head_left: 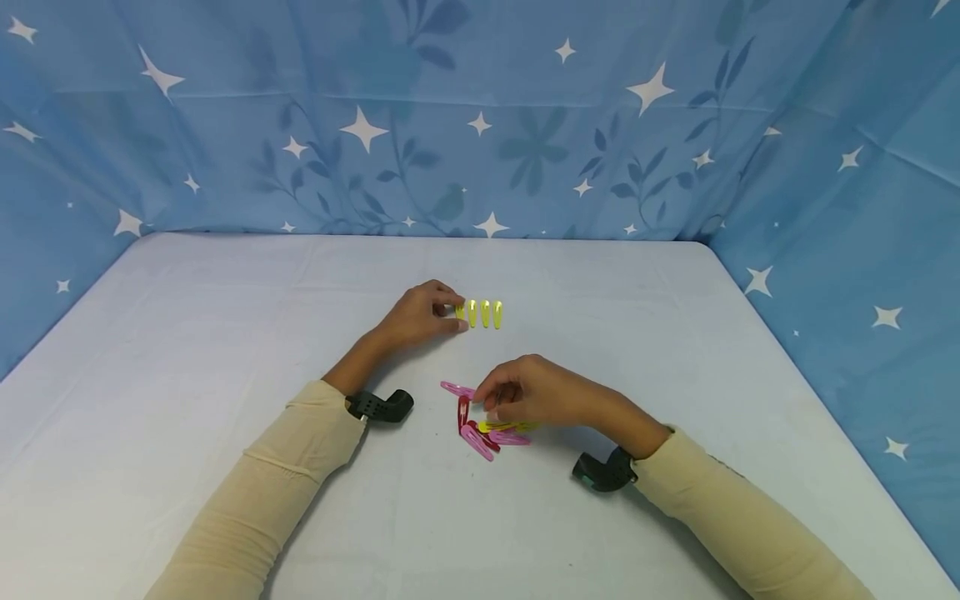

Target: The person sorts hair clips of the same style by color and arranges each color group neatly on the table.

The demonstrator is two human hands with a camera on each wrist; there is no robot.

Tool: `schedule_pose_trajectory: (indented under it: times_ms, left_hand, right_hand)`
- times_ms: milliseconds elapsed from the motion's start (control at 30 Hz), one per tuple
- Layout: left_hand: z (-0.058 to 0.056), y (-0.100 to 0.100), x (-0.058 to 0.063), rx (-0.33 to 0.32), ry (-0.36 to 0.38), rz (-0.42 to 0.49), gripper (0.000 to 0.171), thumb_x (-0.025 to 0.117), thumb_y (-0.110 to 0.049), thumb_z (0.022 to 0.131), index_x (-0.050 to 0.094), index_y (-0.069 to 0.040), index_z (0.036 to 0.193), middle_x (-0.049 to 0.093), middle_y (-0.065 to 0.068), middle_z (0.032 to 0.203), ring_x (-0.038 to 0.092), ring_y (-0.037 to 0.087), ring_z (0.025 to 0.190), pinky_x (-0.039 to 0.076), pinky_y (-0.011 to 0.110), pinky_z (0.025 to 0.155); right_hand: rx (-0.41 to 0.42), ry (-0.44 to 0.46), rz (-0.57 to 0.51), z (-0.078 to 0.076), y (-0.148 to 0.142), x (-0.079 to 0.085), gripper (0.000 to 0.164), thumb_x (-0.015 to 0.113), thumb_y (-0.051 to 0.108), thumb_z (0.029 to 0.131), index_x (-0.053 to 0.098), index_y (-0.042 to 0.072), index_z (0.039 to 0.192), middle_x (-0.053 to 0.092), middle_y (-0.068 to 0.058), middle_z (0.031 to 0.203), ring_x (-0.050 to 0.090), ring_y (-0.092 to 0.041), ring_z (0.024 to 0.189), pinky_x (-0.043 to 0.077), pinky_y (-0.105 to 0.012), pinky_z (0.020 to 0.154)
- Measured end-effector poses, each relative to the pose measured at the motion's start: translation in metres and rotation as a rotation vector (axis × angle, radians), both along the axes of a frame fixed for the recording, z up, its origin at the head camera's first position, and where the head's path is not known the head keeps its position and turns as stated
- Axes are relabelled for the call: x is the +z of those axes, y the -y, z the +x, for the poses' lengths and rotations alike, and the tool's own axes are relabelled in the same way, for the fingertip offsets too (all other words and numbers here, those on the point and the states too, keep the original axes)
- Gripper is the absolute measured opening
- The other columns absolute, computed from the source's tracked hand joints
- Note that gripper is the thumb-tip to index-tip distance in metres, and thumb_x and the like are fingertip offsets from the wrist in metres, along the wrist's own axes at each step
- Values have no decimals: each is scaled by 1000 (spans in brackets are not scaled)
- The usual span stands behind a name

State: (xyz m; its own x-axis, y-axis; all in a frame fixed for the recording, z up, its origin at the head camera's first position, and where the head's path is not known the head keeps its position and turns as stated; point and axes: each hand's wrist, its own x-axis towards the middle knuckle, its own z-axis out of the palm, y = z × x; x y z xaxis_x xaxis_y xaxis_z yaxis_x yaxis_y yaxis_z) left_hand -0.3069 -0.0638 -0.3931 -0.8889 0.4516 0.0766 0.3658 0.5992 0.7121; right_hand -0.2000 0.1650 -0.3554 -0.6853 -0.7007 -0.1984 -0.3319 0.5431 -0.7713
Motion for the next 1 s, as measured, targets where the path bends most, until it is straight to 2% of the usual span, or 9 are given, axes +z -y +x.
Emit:
schedule_pose_trajectory:
  times_ms: [467,700,1000]
  left_hand:
    - [0,-1,0,-4,-7,-5,46,74,-22,87,65,-4,129,59,13,123,56,26,100,47,37,87]
    - [-1,-1,0,-7,-20,-12,45,74,-22,87,66,-4,128,59,13,123,56,26,99,47,37,87]
    - [1,0,1,1,-5,-3,46,74,-21,88,65,-3,129,58,14,124,56,26,102,47,37,87]
  right_hand:
    - [22,-95,67,7,6,-1,23,75,7,86,73,11,108,63,3,93,56,-9,80,52,-21,72]
    - [25,-99,88,6,6,-2,22,75,7,86,74,13,107,63,4,93,57,-9,82,53,-21,72]
    - [49,-103,60,6,5,-4,13,73,6,88,74,14,97,64,5,92,57,-7,80,52,-20,73]
